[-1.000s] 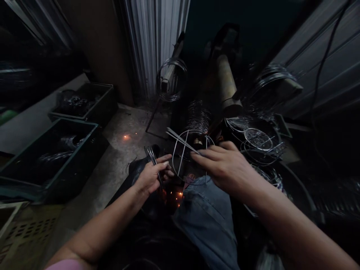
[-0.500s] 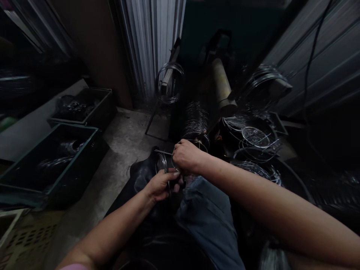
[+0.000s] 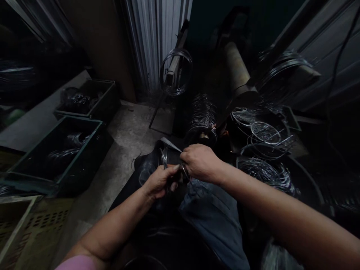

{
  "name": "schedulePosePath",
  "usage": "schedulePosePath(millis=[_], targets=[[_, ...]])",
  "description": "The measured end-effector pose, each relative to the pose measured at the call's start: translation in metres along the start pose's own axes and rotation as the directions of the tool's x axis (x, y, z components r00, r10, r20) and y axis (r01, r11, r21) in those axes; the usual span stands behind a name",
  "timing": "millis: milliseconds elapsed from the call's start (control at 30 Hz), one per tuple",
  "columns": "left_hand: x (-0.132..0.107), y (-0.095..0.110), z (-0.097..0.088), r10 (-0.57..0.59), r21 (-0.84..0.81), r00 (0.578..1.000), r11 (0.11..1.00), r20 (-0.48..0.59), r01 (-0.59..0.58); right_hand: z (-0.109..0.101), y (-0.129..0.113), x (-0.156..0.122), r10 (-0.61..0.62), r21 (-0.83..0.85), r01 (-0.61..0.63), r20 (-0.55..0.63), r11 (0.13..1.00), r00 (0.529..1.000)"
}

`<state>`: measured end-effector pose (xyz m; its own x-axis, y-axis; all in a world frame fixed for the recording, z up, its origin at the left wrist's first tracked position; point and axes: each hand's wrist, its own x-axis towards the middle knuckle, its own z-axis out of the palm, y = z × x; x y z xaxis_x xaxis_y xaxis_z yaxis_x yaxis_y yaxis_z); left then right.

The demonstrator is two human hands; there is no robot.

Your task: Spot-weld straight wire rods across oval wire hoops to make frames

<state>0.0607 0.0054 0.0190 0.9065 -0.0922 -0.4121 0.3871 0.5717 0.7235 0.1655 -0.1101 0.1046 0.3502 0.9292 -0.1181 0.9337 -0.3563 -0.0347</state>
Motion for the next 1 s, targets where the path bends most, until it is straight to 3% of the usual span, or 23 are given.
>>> schedulePosePath(millis=[100, 167, 233, 300, 400, 467, 600, 733, 867, 1000], targets=[[-0.002, 0.001, -0.012, 0.003, 0.005, 0.999, 1.000, -0.040, -0.003, 0.014, 0.004, -0.026, 0.302, 0.266, -0.285, -0.027, 0.921, 0.953], [-0.002, 0.001, -0.017, -0.005, -0.020, 1.000, 1.000, -0.021, 0.004, 0.027, 0.012, -0.042, 0.424, 0.463, -0.400, 0.057, 0.791, 0.904], [-0.002, 0.000, -0.017, -0.003, -0.017, 1.000, 1.000, 0.009, 0.003, 0.039, 0.018, -0.055, 0.516, 0.545, -0.493, 0.125, 0.678, 0.847], [-0.001, -0.001, -0.012, 0.012, 0.017, 0.999, 1.000, 0.045, -0.012, 0.046, 0.021, -0.063, 0.600, 0.463, -0.589, 0.144, 0.662, 0.787], [0.001, -0.005, 0.000, 0.031, 0.078, 0.995, 0.996, 0.099, -0.039, 0.048, 0.019, -0.061, 0.695, 0.142, -0.711, 0.150, 0.689, 0.703], [0.002, -0.010, 0.008, 0.028, 0.120, 0.993, 0.992, 0.112, -0.041, 0.046, 0.017, -0.054, 0.732, 0.006, -0.743, 0.160, 0.670, 0.662], [0.001, -0.023, 0.020, -0.018, 0.182, 0.992, 0.983, 0.128, -0.006, 0.047, 0.016, -0.036, 0.751, 0.010, -0.763, 0.171, 0.646, 0.638], [-0.001, -0.033, 0.021, -0.038, 0.263, 0.999, 0.964, 0.005, 0.036, 0.058, 0.022, -0.028, 0.776, 0.067, -0.797, 0.190, 0.600, 0.601], [-0.002, -0.043, 0.022, -0.051, 0.175, 0.999, 0.983, 0.017, 0.048, 0.070, 0.027, -0.034, 0.794, 0.092, -0.821, 0.214, 0.563, 0.569], [-0.004, -0.050, 0.031, -0.080, 0.141, 0.997, 0.987, 0.020, 0.077, 0.078, 0.028, -0.037, 0.786, 0.116, -0.821, 0.242, 0.559, 0.569]])
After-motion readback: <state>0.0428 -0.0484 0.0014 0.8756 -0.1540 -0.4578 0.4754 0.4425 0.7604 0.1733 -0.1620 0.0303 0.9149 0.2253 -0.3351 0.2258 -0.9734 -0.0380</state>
